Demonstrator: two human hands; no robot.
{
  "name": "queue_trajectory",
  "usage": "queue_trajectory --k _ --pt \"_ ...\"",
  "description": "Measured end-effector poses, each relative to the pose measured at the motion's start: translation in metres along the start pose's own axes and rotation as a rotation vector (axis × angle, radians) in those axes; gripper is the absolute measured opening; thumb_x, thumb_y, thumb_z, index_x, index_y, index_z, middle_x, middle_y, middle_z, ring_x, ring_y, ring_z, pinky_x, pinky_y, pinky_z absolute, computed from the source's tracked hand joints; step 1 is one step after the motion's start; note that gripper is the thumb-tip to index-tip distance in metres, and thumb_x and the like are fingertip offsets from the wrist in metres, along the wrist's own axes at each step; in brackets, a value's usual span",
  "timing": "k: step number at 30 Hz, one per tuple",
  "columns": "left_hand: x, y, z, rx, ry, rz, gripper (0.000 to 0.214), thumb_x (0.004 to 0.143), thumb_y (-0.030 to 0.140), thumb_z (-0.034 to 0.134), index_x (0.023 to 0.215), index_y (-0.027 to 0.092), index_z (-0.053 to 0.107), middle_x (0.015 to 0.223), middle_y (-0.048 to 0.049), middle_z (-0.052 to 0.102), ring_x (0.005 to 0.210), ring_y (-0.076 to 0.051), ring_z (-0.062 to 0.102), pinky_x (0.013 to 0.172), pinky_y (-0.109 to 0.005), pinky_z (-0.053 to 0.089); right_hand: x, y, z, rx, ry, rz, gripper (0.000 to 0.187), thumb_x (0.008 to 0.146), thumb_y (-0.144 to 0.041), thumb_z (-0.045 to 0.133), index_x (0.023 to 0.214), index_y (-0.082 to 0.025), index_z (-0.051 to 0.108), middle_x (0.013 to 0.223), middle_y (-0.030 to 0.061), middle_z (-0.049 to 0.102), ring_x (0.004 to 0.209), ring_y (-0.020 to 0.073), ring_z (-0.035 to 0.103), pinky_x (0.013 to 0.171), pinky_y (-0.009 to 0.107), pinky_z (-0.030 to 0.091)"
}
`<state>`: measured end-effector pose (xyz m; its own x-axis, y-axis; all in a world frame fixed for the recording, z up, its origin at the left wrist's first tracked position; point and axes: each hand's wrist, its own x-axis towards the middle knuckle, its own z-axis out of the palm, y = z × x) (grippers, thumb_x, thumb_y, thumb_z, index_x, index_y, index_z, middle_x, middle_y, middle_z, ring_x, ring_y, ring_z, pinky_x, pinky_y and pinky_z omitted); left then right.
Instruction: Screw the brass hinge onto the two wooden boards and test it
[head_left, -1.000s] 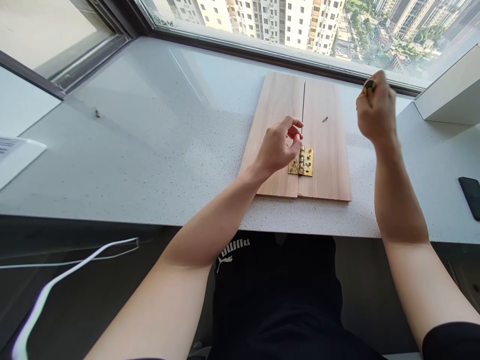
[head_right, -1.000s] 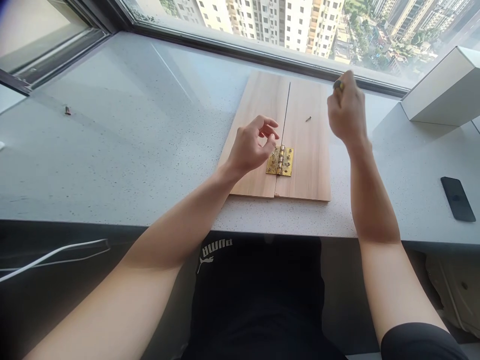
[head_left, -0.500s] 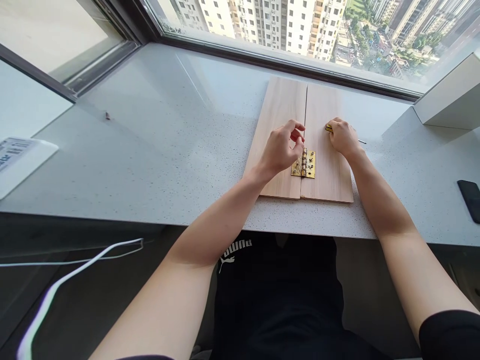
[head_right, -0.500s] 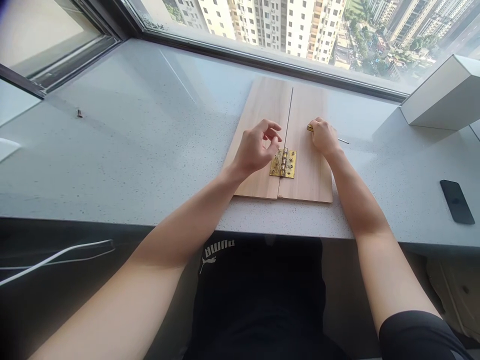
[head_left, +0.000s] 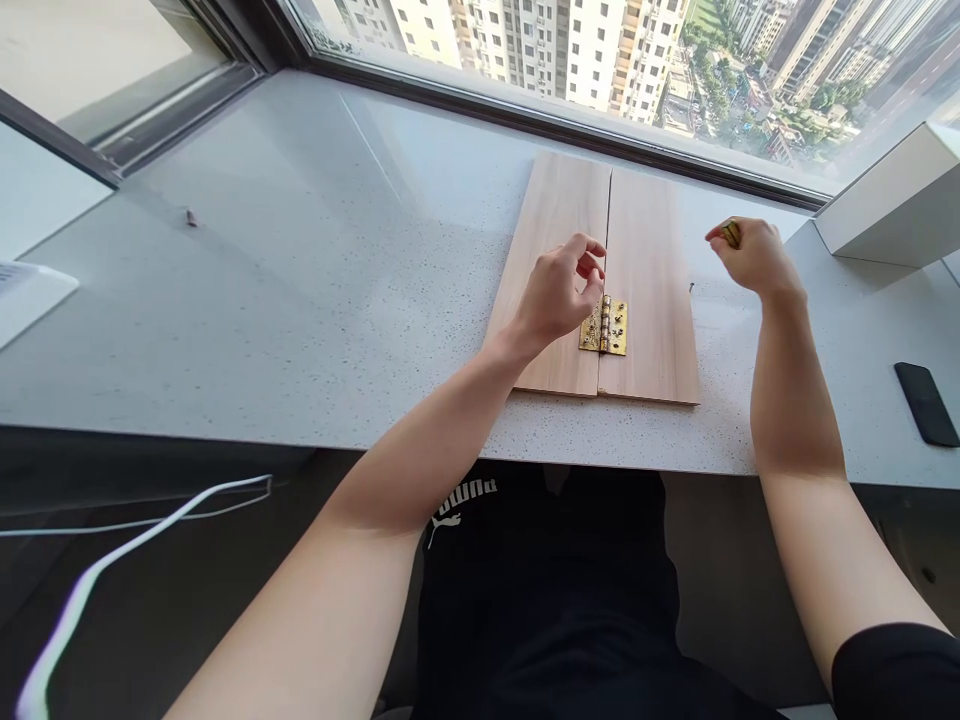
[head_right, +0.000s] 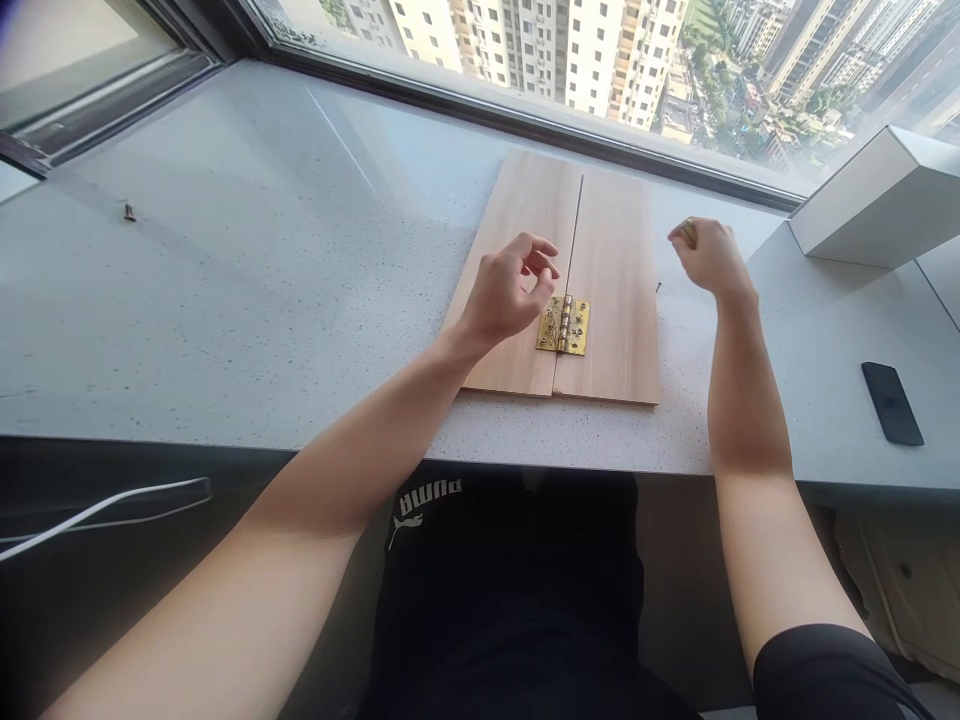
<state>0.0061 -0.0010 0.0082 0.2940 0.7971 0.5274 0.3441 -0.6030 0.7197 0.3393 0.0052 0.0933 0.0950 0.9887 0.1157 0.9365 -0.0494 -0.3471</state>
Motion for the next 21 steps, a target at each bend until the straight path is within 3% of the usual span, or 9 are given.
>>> queue_trajectory --k 4,7,11,15,19,21 --pt "0.000 -0.004 0.002 -0.002 0.001 0.015 0.030 0.098 0.009 0.070 0.124 0.024 0.075 0.100 -0.0057 0.085 0.097 -0.023 0.083 0.084 -0.039 0.068 -0.007 0.009 -0.021 -0.063 -0.176 0.318 0.014 0.110 -0.032 0.071 0.104 -0.021 0.079 0.089 0.0082 0.071 0.076 0.0224 0.059 0.077 0.043 0.050" --pt "0.000 -0.007 0.003 0.000 0.009 0.027 0.029 0.098 0.008 0.070 0.121 0.025 0.075 0.099 -0.0059 0.085 0.096 -0.023 0.083 0.087 -0.041 0.069 -0.008 0.003 -0.015 -0.196 -0.362 0.450 0.029 0.111 -0.037 0.075 0.087 -0.021 0.073 0.087 0.0079 0.073 0.073 0.0204 0.060 0.076 0.042 0.050" --pt "-0.001 -0.008 0.002 0.005 0.016 0.034 0.029 0.098 0.008 0.070 0.121 0.025 0.074 0.098 -0.0060 0.085 0.096 -0.024 0.083 0.088 -0.042 0.070 -0.003 -0.004 0.003 -0.205 -0.464 0.455 0.033 0.108 -0.040 0.084 0.083 -0.022 0.070 0.096 0.0059 0.083 0.072 0.0178 0.061 0.075 0.039 0.051" --pt "-0.001 -0.007 0.001 0.011 0.007 0.030 0.029 0.098 0.009 0.071 0.122 0.026 0.074 0.099 -0.0058 0.084 0.097 -0.024 0.083 0.087 -0.041 0.070 0.002 -0.005 0.016 -0.228 -0.469 0.425 0.026 0.102 -0.024 0.087 0.082 -0.022 0.070 0.088 0.0039 0.079 0.076 0.0187 0.067 0.075 0.035 0.051" --pt "-0.001 -0.005 0.002 0.014 -0.002 0.024 0.029 0.098 0.010 0.071 0.123 0.026 0.075 0.099 -0.0057 0.084 0.097 -0.024 0.083 0.088 -0.041 0.070 0.000 -0.011 0.012 -0.227 -0.441 0.374 0.022 0.096 -0.013 0.085 0.082 -0.023 0.071 0.090 0.0039 0.078 0.078 0.0193 0.065 0.076 0.036 0.051" --pt "-0.001 -0.004 0.002 0.014 -0.002 0.020 0.030 0.098 0.010 0.071 0.123 0.025 0.075 0.100 -0.0058 0.084 0.097 -0.024 0.082 0.088 -0.040 0.070 -0.008 -0.024 0.002 -0.221 -0.365 0.307 0.017 0.097 -0.014 0.081 0.086 -0.024 0.073 0.097 0.0057 0.080 0.081 0.0209 0.064 0.077 0.038 0.050"
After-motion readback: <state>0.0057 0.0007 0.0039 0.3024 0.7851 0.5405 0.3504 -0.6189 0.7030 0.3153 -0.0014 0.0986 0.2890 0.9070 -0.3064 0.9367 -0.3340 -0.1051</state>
